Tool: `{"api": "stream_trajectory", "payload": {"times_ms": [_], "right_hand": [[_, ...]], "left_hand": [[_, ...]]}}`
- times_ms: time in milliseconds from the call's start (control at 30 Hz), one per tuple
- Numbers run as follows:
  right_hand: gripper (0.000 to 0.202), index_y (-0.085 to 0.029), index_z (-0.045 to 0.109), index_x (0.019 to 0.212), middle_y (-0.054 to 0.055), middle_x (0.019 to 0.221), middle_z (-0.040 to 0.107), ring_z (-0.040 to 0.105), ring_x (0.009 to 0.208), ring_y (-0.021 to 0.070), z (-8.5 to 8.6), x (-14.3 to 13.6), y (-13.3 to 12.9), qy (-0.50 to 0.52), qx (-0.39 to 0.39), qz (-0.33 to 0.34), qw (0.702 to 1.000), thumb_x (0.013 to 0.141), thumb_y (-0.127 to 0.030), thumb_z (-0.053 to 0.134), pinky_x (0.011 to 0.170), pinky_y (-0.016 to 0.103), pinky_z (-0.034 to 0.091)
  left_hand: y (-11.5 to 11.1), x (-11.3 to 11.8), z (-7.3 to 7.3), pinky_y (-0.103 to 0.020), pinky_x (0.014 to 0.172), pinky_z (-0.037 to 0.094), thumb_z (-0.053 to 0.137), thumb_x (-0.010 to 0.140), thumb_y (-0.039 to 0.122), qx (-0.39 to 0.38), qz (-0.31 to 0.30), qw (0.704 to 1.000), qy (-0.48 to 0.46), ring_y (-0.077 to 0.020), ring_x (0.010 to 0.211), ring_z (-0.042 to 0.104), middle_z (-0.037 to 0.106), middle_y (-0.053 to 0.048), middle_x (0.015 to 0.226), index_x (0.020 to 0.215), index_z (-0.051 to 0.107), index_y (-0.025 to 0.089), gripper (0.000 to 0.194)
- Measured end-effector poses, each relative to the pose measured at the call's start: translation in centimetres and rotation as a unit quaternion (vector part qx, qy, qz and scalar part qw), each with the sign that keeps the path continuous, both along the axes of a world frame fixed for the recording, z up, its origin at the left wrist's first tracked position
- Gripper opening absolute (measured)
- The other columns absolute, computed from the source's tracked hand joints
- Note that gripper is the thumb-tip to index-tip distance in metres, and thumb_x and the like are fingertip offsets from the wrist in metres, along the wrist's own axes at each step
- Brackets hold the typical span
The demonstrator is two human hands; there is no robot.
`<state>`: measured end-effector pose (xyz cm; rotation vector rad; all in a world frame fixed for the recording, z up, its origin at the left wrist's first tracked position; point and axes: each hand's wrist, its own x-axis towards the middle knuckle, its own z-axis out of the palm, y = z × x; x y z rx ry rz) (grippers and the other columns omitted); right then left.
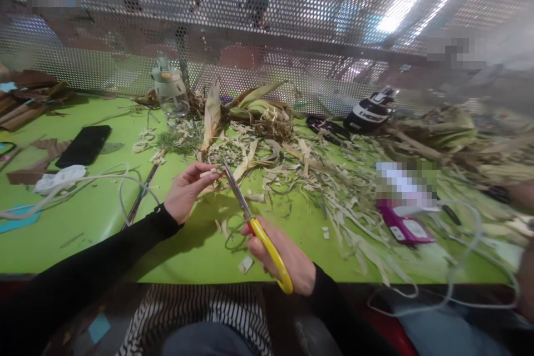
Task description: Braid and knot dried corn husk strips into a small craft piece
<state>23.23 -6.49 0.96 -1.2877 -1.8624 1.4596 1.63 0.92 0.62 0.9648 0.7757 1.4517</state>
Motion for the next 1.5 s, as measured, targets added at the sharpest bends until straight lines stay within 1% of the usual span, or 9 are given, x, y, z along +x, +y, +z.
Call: {"api": "stream_trajectory", "payload": {"times_ms": [167,300,433,567,833,1033,1167,1333,1500], "right_hand": [[0.06,-0.018,0.052,0.094,-0.003,0.064,0.045,0.04,0.043,0.006,0.6,-0.4,0.0,-0.019,0.057,-0.004,0.998,0.079,-0.074,0.038,0.038,0.02,0.04],[0.053,-0.019,0.05,0.083,-0.005,0.054,0.042,0.038,0.037,0.006,1.3,-1.1,-0.1,-0.016,0.069,-0.012,0.997,0.082,-0.07,0.037,0.033,0.019,0.036],[0.049,-0.02,0.048,0.077,-0.006,0.049,0.041,0.037,0.032,0.0057,1.6,-1.3,-0.3,-0.049,0.056,-0.042,0.996,0.083,-0.068,0.039,0.03,0.018,0.033],[0.047,-0.02,0.047,0.074,-0.008,0.046,0.039,0.036,0.028,0.0052,0.8,-1.3,-0.3,-0.061,0.017,-0.094,0.994,0.082,-0.066,0.042,0.028,0.017,0.032],[0.068,-0.018,0.048,0.085,-0.01,0.049,0.036,0.028,0.03,0.0023,0.1,-1.2,0.3,0.138,-0.051,-0.18,0.973,0.064,-0.083,0.047,0.029,0.017,0.028],[0.068,-0.018,0.048,0.086,-0.01,0.049,0.037,0.028,0.031,0.0024,-0.1,-0.8,0.1,0.13,-0.076,-0.193,0.97,0.063,-0.082,0.05,0.029,0.017,0.028],[0.064,-0.019,0.047,0.089,-0.01,0.051,0.037,0.027,0.033,0.003,-0.3,-0.9,-0.2,0.133,-0.075,-0.196,0.969,0.067,-0.079,0.051,0.028,0.017,0.028],[0.062,-0.018,0.048,0.088,-0.01,0.051,0.037,0.027,0.033,0.003,-0.6,-0.7,-0.6,0.142,-0.075,-0.17,0.972,0.069,-0.077,0.05,0.029,0.017,0.028],[0.066,-0.018,0.049,0.086,-0.01,0.048,0.036,0.026,0.03,0.0029,-1.5,-0.4,-0.4,0.143,-0.084,-0.123,0.978,0.066,-0.081,0.049,0.026,0.017,0.025]], "left_hand": [[0.0,-0.1,-0.3,-0.02,0.064,0.046,0.076,0.069,0.023,0.008,-0.005,1.0,0.007,-0.0084,0.068,0.059,0.068,0.0,0.074,0.082,0.069,0.017,0.017],[0.0,0.0,-0.4,-0.02,0.064,0.046,0.075,0.069,0.024,0.013,-0.006,1.0,0.007,-0.0084,0.067,0.059,0.068,0.0,0.075,0.082,0.069,0.017,0.016],[-0.1,0.0,-0.2,-0.022,0.065,0.047,0.076,0.068,0.025,0.011,-0.005,1.0,0.012,-0.0101,0.07,0.06,0.069,-0.002,0.078,0.082,0.069,0.016,0.018],[-0.2,0.0,-0.1,-0.022,0.064,0.047,0.076,0.067,0.026,0.006,-0.008,1.0,0.011,-0.0098,0.07,0.06,0.07,-0.002,0.082,0.081,0.068,0.015,0.02],[0.4,0.1,-0.5,-0.019,0.062,0.048,0.08,0.062,0.033,-0.072,-0.042,0.991,-0.104,-0.0097,0.071,0.064,0.069,0.001,0.077,0.082,0.065,0.017,0.029],[0.5,0.0,-0.1,-0.017,0.06,0.048,0.082,0.058,0.025,-0.102,-0.05,0.985,-0.13,-0.0087,0.071,0.064,0.069,0.001,0.079,0.087,0.064,0.018,0.035],[0.4,0.1,0.1,-0.017,0.062,0.048,0.08,0.06,0.022,-0.093,-0.045,0.987,-0.121,-0.008,0.072,0.063,0.067,0.001,0.08,0.082,0.064,0.018,0.028],[0.6,0.0,-0.1,-0.019,0.067,0.048,0.077,0.064,0.017,-0.035,-0.042,0.995,-0.085,-0.0056,0.069,0.055,0.06,0.004,0.08,0.095,0.067,0.021,0.033],[0.5,-0.1,-0.2,-0.024,0.066,0.051,0.079,0.06,0.021,-0.07,-0.046,0.993,-0.081,-0.0061,0.064,0.056,0.056,0.004,0.08,0.09,0.063,0.019,0.034]]}}
